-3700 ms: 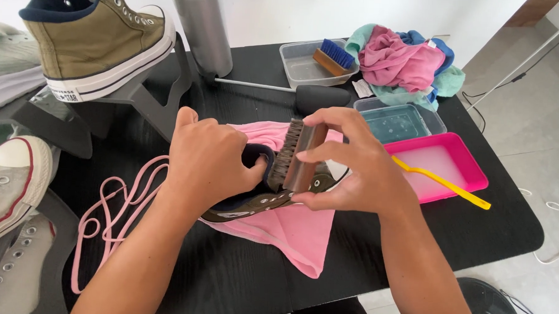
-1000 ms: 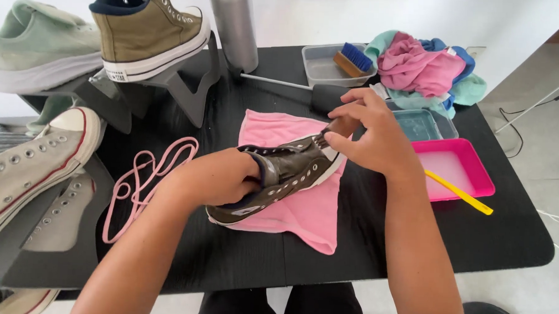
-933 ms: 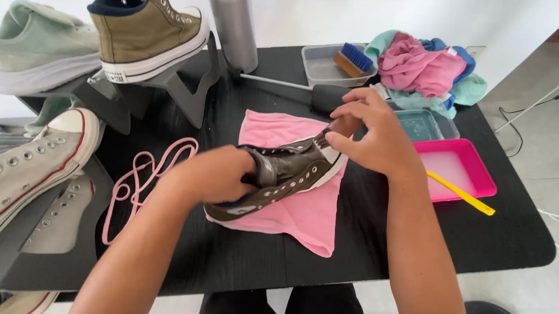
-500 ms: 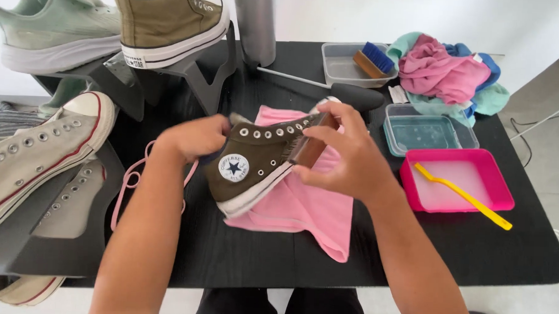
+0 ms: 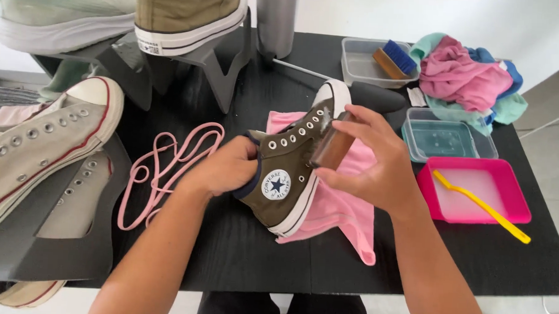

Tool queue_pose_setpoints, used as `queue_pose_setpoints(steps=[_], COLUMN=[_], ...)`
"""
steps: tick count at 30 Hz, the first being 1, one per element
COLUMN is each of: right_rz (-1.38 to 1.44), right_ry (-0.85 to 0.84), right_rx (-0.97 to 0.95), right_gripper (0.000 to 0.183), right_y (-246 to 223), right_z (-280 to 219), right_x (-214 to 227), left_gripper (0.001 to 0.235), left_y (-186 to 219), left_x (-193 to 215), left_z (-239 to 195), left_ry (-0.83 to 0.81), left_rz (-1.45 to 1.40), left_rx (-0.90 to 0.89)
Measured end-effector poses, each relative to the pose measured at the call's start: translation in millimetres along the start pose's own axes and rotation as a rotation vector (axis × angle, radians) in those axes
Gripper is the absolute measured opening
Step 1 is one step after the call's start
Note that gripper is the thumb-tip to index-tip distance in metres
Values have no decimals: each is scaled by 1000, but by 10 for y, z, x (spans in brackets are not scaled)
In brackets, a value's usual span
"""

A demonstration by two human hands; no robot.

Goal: The person cleans a high-top sneaker by scrubbing the interior and exterior surfaces with a brush. They rotate the shoe to access different areas, including the tongue, eyelets, and heel, while working over a pink cloth on a table.

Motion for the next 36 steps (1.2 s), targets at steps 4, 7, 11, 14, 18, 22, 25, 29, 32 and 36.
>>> queue_pose_setpoints(steps=[4,7,11,14,18,22,25,29,32,36], right_rz=[91,202,50,-225,-41,20,-23,-158,-160,23], right_ry=[9,-76,-54,49,58,-49,-31,54,84,-18], right_rx=[88,137,199,197,172,261,278,227,204,258], right_gripper=[88,92,83,78,77,72,72,69,66,77], right_y=[-141,-335,-175,15,-2,-340,-218,-20,-54,-301], right_z=[35,-34,-73,-44,-65,8,-38,-75,-70,-81], right_x=[-100,-352,-291,-139,-197,-305,-274,-194,-187,-340], left_gripper=[37,39,40,37,39,40,39,39,38,38], left_y=[-121,-235,-209,-196,-250,-190,-181,-146,-129,-294], left_x=[104,121,98,77,42,45,21,19,13,62], left_z=[134,208,156,165,240,179,182,141,120,227], left_ry=[4,-28,-14,-20,-45,-51,-54,-50,-46,-55], left_rz=[-17,-49,-66,-78,-74,-88,-97,-115,-107,-124], left_rx=[-56,-14,-13,-15,-17,-36,-56,-70,-60,-58])
Point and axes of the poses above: each hand's wrist, its own z-axis towards the middle knuckle, its own x-axis out of the back of the hand, y = z × x, the point moved 8 cm from there along z, towards the middle knuckle, and after that the axes turned 15 degrees about x, right-handed, at the moved point
